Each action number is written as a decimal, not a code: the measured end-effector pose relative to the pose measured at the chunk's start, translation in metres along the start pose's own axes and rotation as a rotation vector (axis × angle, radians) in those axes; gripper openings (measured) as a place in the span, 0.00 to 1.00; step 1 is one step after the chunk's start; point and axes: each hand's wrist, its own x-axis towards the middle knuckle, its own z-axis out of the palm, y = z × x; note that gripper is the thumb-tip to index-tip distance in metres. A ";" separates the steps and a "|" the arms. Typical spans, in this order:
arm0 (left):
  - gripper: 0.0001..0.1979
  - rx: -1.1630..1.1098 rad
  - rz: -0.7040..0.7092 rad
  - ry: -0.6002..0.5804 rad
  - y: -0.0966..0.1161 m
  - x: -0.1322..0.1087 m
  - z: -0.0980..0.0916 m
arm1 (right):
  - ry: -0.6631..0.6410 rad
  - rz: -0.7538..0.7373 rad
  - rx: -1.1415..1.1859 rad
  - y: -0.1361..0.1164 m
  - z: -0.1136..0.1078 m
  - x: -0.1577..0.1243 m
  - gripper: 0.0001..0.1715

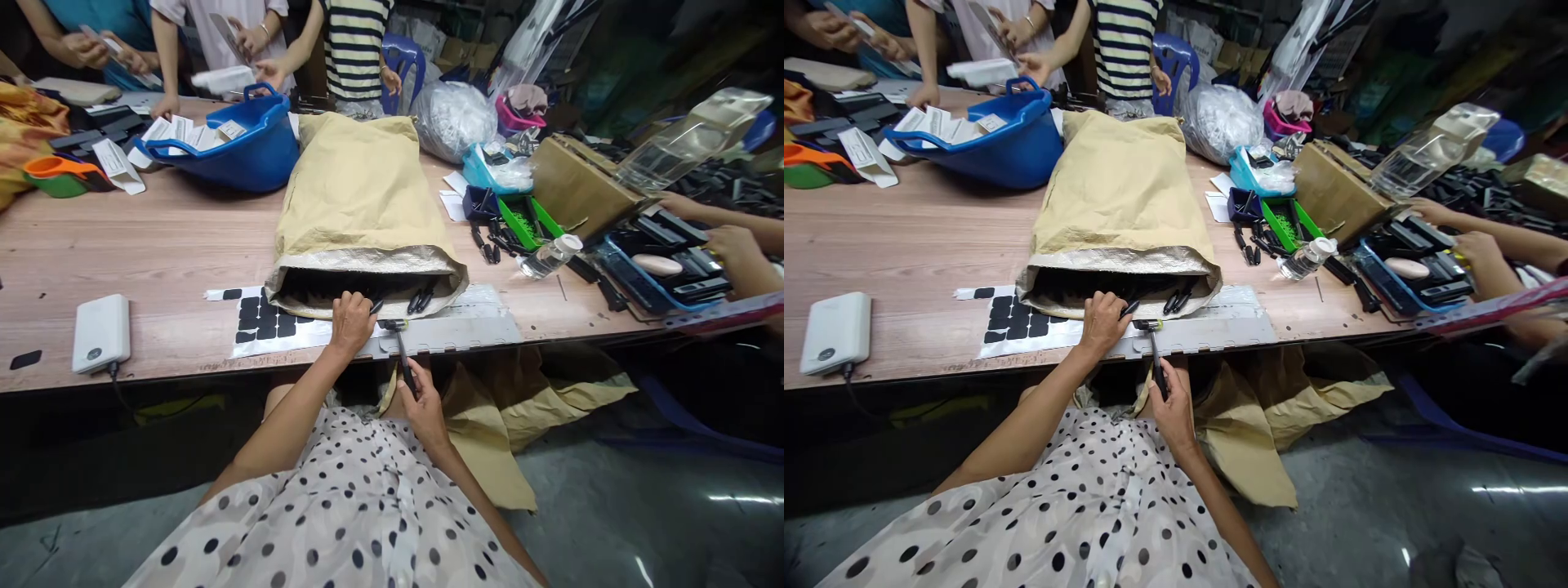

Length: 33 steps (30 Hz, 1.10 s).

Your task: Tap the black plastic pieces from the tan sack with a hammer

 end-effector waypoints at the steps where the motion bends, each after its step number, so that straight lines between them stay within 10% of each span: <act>1: 0.04 -0.002 0.003 -0.007 0.000 -0.002 -0.001 | 0.001 0.006 0.023 0.001 0.001 0.000 0.27; 12: 0.06 -0.212 -0.021 0.016 -0.019 -0.055 0.003 | -0.002 0.140 0.035 -0.006 -0.001 0.006 0.26; 33: 0.10 -0.335 -0.165 -0.025 -0.017 -0.046 0.007 | -0.115 -0.156 -0.139 -0.043 0.001 0.011 0.28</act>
